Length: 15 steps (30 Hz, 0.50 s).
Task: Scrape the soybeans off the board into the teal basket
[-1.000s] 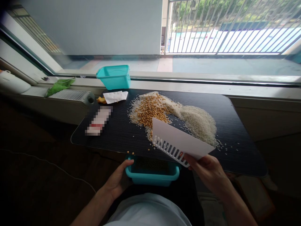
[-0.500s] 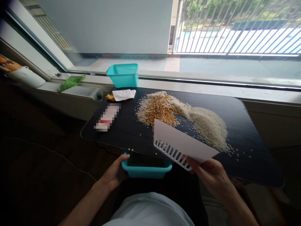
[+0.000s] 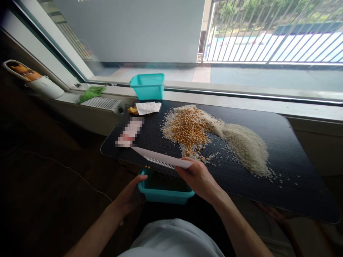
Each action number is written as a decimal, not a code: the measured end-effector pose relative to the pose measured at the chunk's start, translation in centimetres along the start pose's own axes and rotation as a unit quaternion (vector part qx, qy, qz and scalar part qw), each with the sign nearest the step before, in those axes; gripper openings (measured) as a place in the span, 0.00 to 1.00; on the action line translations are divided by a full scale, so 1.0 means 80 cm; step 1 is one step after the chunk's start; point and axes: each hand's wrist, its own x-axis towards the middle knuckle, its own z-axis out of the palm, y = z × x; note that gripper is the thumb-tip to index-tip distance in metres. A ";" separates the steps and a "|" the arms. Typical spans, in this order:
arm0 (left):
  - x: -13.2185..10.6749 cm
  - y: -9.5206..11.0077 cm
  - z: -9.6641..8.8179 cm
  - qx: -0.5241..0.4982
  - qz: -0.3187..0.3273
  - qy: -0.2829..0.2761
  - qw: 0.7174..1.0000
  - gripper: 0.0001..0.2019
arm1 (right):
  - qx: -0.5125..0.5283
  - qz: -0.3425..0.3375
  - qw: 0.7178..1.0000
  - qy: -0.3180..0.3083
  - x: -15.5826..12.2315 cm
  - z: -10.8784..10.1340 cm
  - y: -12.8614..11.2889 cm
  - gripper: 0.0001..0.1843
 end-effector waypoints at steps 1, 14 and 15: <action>-0.002 0.002 -0.004 -0.002 0.000 0.005 1.000 0.15 | -0.007 -0.013 1.000 -0.013 0.009 0.005 -0.002 0.14; -0.016 -0.003 -0.012 -0.019 0.026 0.016 0.999 0.16 | 0.030 0.064 0.993 0.098 -0.037 -0.046 0.014 0.17; -0.014 -0.008 -0.003 -0.019 0.012 0.015 1.000 0.16 | 0.025 0.095 0.985 0.141 -0.051 -0.058 0.018 0.17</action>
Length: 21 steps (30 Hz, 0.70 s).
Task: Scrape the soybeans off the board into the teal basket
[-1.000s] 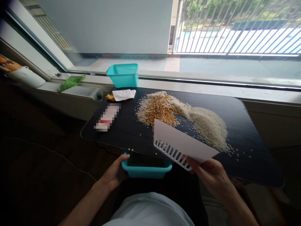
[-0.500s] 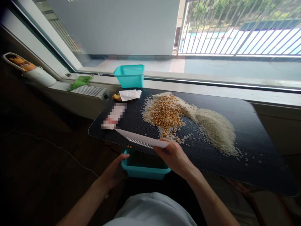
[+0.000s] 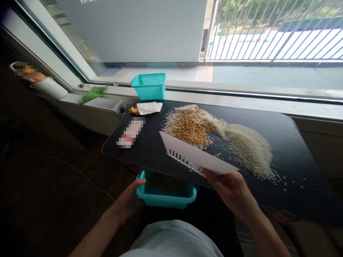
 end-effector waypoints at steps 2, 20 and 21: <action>0.004 -0.010 0.019 -0.002 -0.028 -0.008 1.000 0.16 | -0.001 0.068 0.994 0.088 -0.016 -0.027 0.009 0.17; 0.011 -0.031 0.059 0.009 -0.078 -0.012 0.997 0.19 | 0.033 0.090 0.989 0.112 -0.033 -0.030 0.016 0.16; 0.011 -0.030 0.059 0.010 -0.079 -0.014 0.997 0.19 | 0.031 0.089 0.989 0.110 -0.033 -0.031 0.016 0.15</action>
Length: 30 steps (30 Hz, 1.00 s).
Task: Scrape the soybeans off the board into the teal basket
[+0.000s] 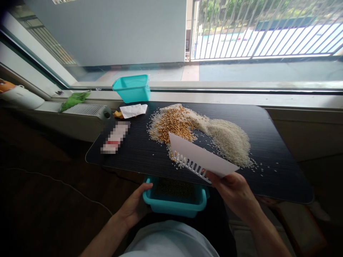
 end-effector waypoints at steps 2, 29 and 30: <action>-0.001 0.001 0.000 0.003 -0.001 -0.002 1.000 0.18 | -0.011 -0.002 1.000 0.004 0.001 0.000 -0.001 0.15; 0.001 0.003 -0.003 0.008 0.005 0.010 1.000 0.17 | -0.018 -0.035 0.995 -0.096 0.024 0.001 0.000 0.22; 0.001 0.003 -0.003 0.006 0.005 0.007 1.000 0.17 | -0.017 -0.033 0.994 -0.099 0.024 -0.002 0.001 0.21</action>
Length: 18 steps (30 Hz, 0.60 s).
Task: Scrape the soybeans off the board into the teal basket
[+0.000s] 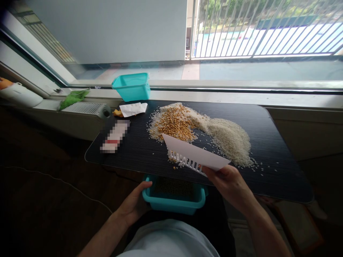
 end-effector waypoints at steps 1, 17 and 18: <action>0.000 0.000 0.000 -0.002 -0.001 -0.004 1.000 0.17 | 0.001 0.003 1.000 -0.005 -0.001 -0.003 0.002 0.20; 0.002 0.000 0.000 -0.010 -0.002 -0.019 1.000 0.18 | 0.002 0.014 1.000 -0.013 -0.007 -0.009 0.011 0.20; 0.002 0.000 0.000 -0.009 -0.003 -0.017 1.000 0.18 | 0.000 0.010 1.000 -0.008 -0.006 -0.008 0.012 0.20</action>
